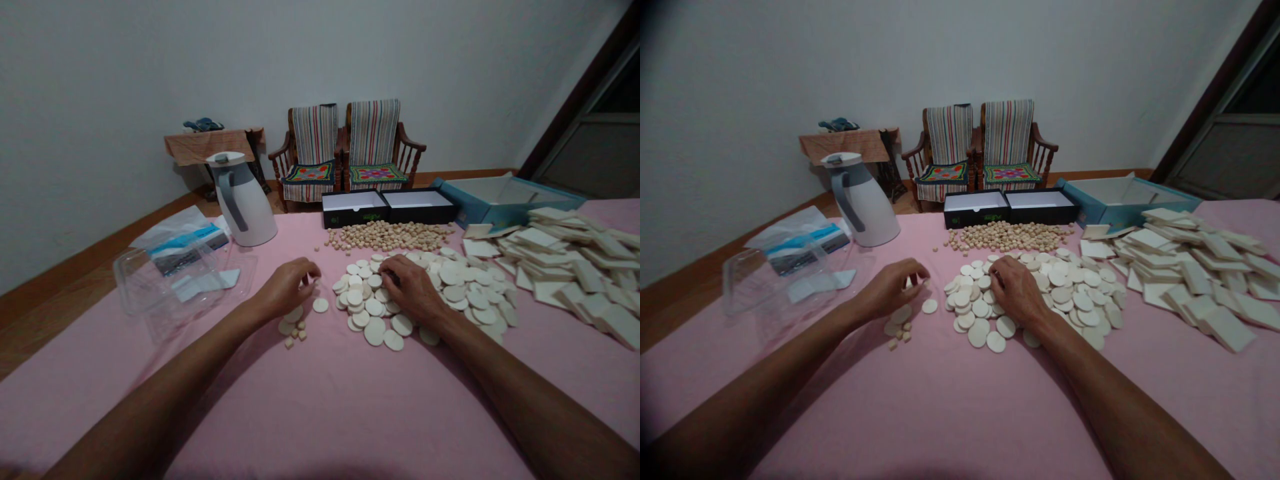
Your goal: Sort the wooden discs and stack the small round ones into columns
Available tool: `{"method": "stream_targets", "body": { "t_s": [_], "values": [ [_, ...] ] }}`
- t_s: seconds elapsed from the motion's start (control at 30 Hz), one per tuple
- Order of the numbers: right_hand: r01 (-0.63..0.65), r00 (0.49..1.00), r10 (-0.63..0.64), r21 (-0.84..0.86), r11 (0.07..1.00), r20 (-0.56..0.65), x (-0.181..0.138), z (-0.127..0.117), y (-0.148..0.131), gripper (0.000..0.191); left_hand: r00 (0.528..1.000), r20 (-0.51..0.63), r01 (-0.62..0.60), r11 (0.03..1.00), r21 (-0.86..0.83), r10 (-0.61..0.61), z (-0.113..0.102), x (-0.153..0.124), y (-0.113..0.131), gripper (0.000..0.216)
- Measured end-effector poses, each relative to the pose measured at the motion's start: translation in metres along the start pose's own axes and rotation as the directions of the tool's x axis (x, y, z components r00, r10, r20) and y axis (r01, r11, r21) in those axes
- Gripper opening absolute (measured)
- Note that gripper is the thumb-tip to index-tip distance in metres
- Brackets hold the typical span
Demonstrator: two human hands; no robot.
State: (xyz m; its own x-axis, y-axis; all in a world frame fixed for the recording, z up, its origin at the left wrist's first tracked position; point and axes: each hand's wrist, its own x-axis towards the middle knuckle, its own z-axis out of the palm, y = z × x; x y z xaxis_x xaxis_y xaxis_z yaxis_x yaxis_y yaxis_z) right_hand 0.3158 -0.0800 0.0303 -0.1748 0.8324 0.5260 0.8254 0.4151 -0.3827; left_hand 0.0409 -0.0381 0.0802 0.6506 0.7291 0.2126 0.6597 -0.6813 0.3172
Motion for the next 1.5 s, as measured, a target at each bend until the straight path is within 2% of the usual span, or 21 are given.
{"method": "stream_targets", "body": {
  "t_s": [0.07, 0.1, 0.17, 0.3, 0.37, 0.47, 0.6, 0.67, 0.77, 0.87, 0.97, 1.03, 1.1, 1.17, 1.2, 1.27, 1.33, 1.43, 1.5],
  "values": [
    [0.003, 1.000, -0.003, -0.002, 1.000, -0.001, 0.000, 0.000, 0.000, 0.013, 0.962, -0.267, 0.036, 0.996, -0.077, -0.056, 0.000, 0.006, -0.005, 0.021],
    [0.005, 1.000, -0.005, -0.002, 1.000, -0.004, 0.000, 0.000, 0.000, 0.013, 0.935, -0.344, 0.050, 0.993, -0.111, -0.086, 0.000, 0.008, -0.008, 0.020],
    [0.013, 1.000, -0.013, -0.001, 1.000, -0.014, 0.000, -0.001, -0.002, 0.012, 0.906, -0.394, 0.098, 0.982, -0.162, -0.155, 0.002, 0.007, -0.016, 0.018],
    [0.049, 0.999, -0.049, 0.005, 0.999, -0.021, -0.001, -0.004, -0.015, 0.014, 0.878, -0.344, 0.256, 0.934, -0.248, -0.332, 0.014, -0.008, -0.032, 0.018],
    [0.069, 0.998, -0.070, 0.025, 0.997, 0.001, 0.000, -0.005, -0.029, 0.016, 0.876, -0.318, 0.285, 0.921, -0.264, -0.362, 0.022, -0.015, -0.040, 0.019],
    [0.143, 0.982, -0.148, 0.052, 0.988, 0.117, 0.003, -0.002, -0.058, 0.017, 0.882, -0.306, 0.285, 0.923, -0.258, -0.358, 0.032, -0.022, -0.049, 0.018],
    [0.305, 0.908, -0.283, -0.024, 0.952, 0.309, 0.013, 0.015, -0.094, 0.022, 0.899, -0.304, 0.252, 0.940, -0.231, -0.316, 0.040, -0.025, -0.055, 0.019],
    [0.335, 0.887, -0.284, -0.086, 0.938, 0.364, 0.017, 0.027, -0.106, 0.022, 0.906, -0.305, 0.234, 0.948, -0.217, -0.294, 0.042, -0.026, -0.056, 0.019],
    [0.327, 0.884, -0.244, -0.155, 0.932, 0.398, 0.017, 0.041, -0.115, 0.015, 0.912, -0.303, 0.218, 0.953, -0.208, -0.275, 0.044, -0.028, -0.058, 0.019],
    [0.312, 0.898, -0.226, -0.184, 0.932, 0.376, 0.015, 0.044, -0.115, 0.015, 0.912, -0.307, 0.215, 0.954, -0.211, -0.273, 0.045, -0.028, -0.060, 0.019],
    [0.270, 0.927, -0.193, -0.214, 0.939, 0.322, 0.015, 0.030, -0.108, 0.014, 0.907, -0.310, 0.222, 0.949, -0.225, -0.285, 0.046, -0.027, -0.062, 0.019],
    [0.193, 0.966, -0.135, -0.265, 0.945, 0.222, 0.017, 0.015, -0.099, 0.013, 0.903, -0.309, 0.229, 0.943, -0.240, -0.298, 0.046, -0.027, -0.064, 0.019],
    [0.090, 0.996, -0.075, -0.335, 0.938, 0.058, 0.020, 0.000, -0.092, 0.018, 0.899, -0.306, 0.237, 0.936, -0.260, -0.313, 0.046, -0.026, -0.065, 0.019],
    [0.021, 0.996, -0.052, -0.368, 0.930, -0.074, 0.021, -0.008, -0.089, 0.025, 0.893, -0.306, 0.245, 0.928, -0.282, -0.329, 0.047, -0.026, -0.066, 0.019],
    [0.021, 0.994, -0.058, -0.356, 0.934, -0.094, 0.021, -0.009, -0.089, 0.027, 0.890, -0.307, 0.249, 0.923, -0.293, -0.338, 0.047, -0.025, -0.067, 0.019],
    [0.082, 0.995, -0.094, -0.263, 0.961, -0.034, 0.018, -0.004, -0.096, 0.027, 0.882, -0.311, 0.255, 0.913, -0.317, -0.354, 0.048, -0.025, -0.069, 0.019],
    [0.160, 0.984, -0.150, -0.102, 0.982, 0.100, 0.013, 0.007, -0.106, 0.024, 0.876, -0.316, 0.255, 0.905, -0.339, -0.365, 0.048, -0.024, -0.070, 0.021],
    [0.221, 0.926, -0.240, 0.098, 0.970, 0.293, 0.002, 0.026, -0.123, 0.018, 0.874, -0.317, 0.246, 0.899, -0.363, -0.367, 0.049, -0.024, -0.071, 0.023],
    [0.237, 0.892, -0.272, 0.137, 0.962, 0.360, -0.005, 0.035, -0.132, 0.012, 0.876, -0.317, 0.238, 0.896, -0.374, -0.365, 0.049, -0.024, -0.071, 0.022]
  ]
}}
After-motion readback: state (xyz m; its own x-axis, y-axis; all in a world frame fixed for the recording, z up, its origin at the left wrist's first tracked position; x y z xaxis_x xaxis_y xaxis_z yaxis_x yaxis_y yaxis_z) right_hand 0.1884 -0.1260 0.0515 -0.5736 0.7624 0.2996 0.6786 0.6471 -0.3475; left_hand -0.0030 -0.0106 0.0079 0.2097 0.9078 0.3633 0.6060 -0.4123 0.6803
